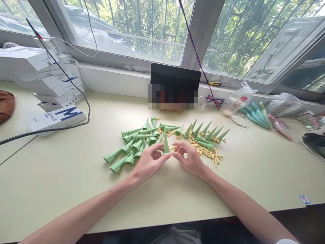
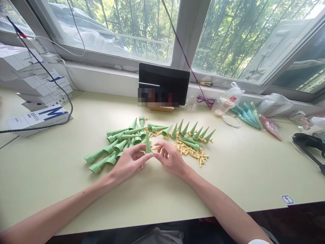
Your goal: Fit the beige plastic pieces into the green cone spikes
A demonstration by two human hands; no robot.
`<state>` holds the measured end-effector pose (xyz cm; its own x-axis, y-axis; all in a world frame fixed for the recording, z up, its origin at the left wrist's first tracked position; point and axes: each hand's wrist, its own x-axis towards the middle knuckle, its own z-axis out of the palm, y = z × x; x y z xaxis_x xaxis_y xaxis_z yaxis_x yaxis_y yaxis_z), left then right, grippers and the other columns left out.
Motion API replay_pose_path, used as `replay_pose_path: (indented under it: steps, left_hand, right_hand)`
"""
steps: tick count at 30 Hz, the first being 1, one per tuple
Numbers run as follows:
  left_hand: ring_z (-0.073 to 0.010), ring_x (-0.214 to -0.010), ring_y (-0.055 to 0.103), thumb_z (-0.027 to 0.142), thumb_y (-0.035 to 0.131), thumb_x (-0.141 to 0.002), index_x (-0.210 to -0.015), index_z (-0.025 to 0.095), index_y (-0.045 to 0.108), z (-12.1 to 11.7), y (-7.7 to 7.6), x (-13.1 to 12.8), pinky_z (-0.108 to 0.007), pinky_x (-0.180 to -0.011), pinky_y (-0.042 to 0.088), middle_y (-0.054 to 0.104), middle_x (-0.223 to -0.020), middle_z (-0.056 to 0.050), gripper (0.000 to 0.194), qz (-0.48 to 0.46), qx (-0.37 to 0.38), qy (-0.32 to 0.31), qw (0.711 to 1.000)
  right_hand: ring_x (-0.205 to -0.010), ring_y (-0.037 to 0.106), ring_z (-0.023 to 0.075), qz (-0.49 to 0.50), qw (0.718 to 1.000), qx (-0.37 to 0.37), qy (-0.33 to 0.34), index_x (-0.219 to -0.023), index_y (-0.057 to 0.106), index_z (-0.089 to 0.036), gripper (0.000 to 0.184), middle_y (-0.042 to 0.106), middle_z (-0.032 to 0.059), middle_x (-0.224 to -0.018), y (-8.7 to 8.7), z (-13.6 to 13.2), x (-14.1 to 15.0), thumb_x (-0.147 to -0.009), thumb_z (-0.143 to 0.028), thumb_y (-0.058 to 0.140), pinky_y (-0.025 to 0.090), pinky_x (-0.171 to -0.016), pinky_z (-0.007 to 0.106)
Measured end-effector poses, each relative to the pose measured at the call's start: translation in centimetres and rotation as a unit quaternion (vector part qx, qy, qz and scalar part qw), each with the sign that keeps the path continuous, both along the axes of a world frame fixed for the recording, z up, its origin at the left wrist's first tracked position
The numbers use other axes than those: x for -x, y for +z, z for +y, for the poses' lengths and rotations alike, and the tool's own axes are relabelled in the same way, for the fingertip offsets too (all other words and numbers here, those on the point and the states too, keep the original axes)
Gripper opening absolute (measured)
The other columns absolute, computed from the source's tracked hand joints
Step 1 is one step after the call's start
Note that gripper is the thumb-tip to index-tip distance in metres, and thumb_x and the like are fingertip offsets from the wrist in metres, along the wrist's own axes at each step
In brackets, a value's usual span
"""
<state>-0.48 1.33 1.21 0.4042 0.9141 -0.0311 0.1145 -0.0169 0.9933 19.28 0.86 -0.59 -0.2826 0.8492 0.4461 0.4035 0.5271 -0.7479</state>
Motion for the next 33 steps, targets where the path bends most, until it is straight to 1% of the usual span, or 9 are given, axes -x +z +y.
replay_pose_path:
  steps: [3, 5, 9, 11, 15, 18, 22, 27, 33]
  left_hand:
    - [-0.0106, -0.051, 0.048, 0.042, 0.070, -0.082, -0.097, 0.017, 0.063, 0.1, 0.3, 0.0, -0.023, -0.050, 0.042, 0.053, -0.064, 0.003, 0.030, -0.023, 0.025, 0.001, 0.999]
    - [-0.0105, -0.051, 0.047, 0.042, 0.070, -0.082, -0.093, 0.016, 0.063, 0.1, 0.4, 0.0, -0.023, -0.050, 0.043, 0.052, -0.061, 0.004, 0.029, -0.037, 0.036, -0.003, 0.999]
    - [-0.0101, -0.051, 0.047, 0.041, 0.069, -0.083, -0.087, 0.016, 0.062, 0.1, 0.4, 0.0, -0.023, -0.050, 0.042, 0.050, -0.059, 0.004, 0.026, -0.037, 0.033, -0.017, 0.999]
    - [-0.0104, -0.050, 0.047, 0.041, 0.069, -0.083, -0.090, 0.016, 0.063, 0.1, 0.1, 0.1, -0.023, -0.049, 0.041, 0.050, -0.059, 0.004, 0.026, -0.029, 0.025, -0.028, 0.999]
    - [-0.0117, -0.051, 0.048, 0.044, 0.064, -0.086, -0.107, 0.016, 0.064, 0.1, -0.5, 0.3, -0.023, -0.048, 0.041, 0.051, -0.060, 0.003, 0.035, -0.001, 0.013, -0.043, 0.999]
    - [-0.0115, -0.051, 0.045, 0.043, 0.064, -0.086, -0.117, 0.014, 0.062, 0.0, -0.7, 0.3, -0.023, -0.048, 0.040, 0.045, -0.059, 0.005, 0.042, 0.029, -0.016, -0.044, 0.999]
    - [-0.0094, -0.054, 0.042, 0.037, 0.064, -0.086, -0.110, 0.016, 0.067, -0.1, -0.8, 0.1, -0.022, -0.049, 0.040, 0.049, -0.070, 0.002, 0.032, 0.048, -0.118, -0.036, 0.991]
    - [-0.0078, -0.058, 0.047, 0.024, 0.060, -0.089, -0.112, 0.020, 0.069, -0.1, -1.4, 0.1, -0.022, -0.057, 0.045, 0.059, -0.090, -0.002, 0.025, 0.064, -0.226, -0.042, 0.971]
    - [-0.0116, -0.072, 0.057, 0.019, 0.054, -0.092, -0.112, 0.023, 0.070, 0.1, -1.4, 0.1, -0.022, -0.059, 0.046, 0.064, -0.106, -0.006, 0.026, 0.063, -0.233, -0.051, 0.969]
  right_hand:
    - [-0.061, 0.057, 0.0097, -0.018, 0.999, -0.047, 0.013, -0.111, 0.058, -0.022, 0.019, 0.062, 0.0028, -0.091, -0.2, 0.1, -0.2, -0.094, -0.031, 0.060, 0.047, -0.055, 0.022]
    - [-0.062, 0.056, 0.0100, -0.032, 0.997, -0.077, 0.009, -0.108, 0.060, -0.022, 0.014, 0.062, 0.0037, -0.092, -0.4, 0.2, -0.3, -0.096, -0.029, 0.058, 0.047, -0.055, 0.023]
    - [-0.059, 0.052, 0.0112, -0.048, 0.990, -0.129, 0.000, -0.101, 0.061, -0.022, 0.009, 0.062, 0.0022, -0.082, -0.8, 0.4, -0.5, -0.097, -0.028, 0.057, 0.044, -0.056, 0.024]
    - [-0.060, 0.051, 0.0123, -0.055, 0.989, -0.136, 0.000, -0.096, 0.061, -0.021, 0.009, 0.061, 0.0016, -0.076, -0.9, 0.4, -0.5, -0.097, -0.028, 0.056, 0.043, -0.056, 0.025]
    - [-0.058, 0.049, 0.0123, -0.053, 0.992, -0.111, -0.001, -0.083, 0.059, -0.020, 0.020, 0.058, 0.0005, -0.069, -1.0, 0.2, -0.5, -0.099, -0.031, 0.052, 0.039, -0.054, 0.025]
    - [-0.055, 0.045, 0.0114, -0.050, 0.996, -0.076, -0.008, -0.074, 0.052, -0.020, 0.029, 0.052, -0.0015, -0.062, -0.9, 0.0, -0.3, -0.100, -0.033, 0.048, 0.037, -0.054, 0.024]
    - [-0.051, 0.035, 0.0110, -0.064, 0.997, -0.042, -0.026, -0.066, 0.042, -0.021, 0.037, 0.039, -0.0038, -0.057, -0.7, -0.1, -0.2, -0.100, -0.033, 0.043, 0.032, -0.051, 0.025]
    - [-0.049, 0.033, 0.0106, -0.061, 0.998, -0.028, -0.019, -0.066, 0.039, -0.021, 0.034, 0.038, -0.0040, -0.056, -0.5, -0.1, -0.1, -0.099, -0.030, 0.042, 0.029, -0.049, 0.025]
    - [-0.049, 0.033, 0.0102, -0.065, 0.998, -0.012, -0.019, -0.065, 0.039, -0.021, 0.034, 0.037, -0.0044, -0.055, -0.5, 0.0, -0.1, -0.098, -0.029, 0.042, 0.028, -0.049, 0.025]
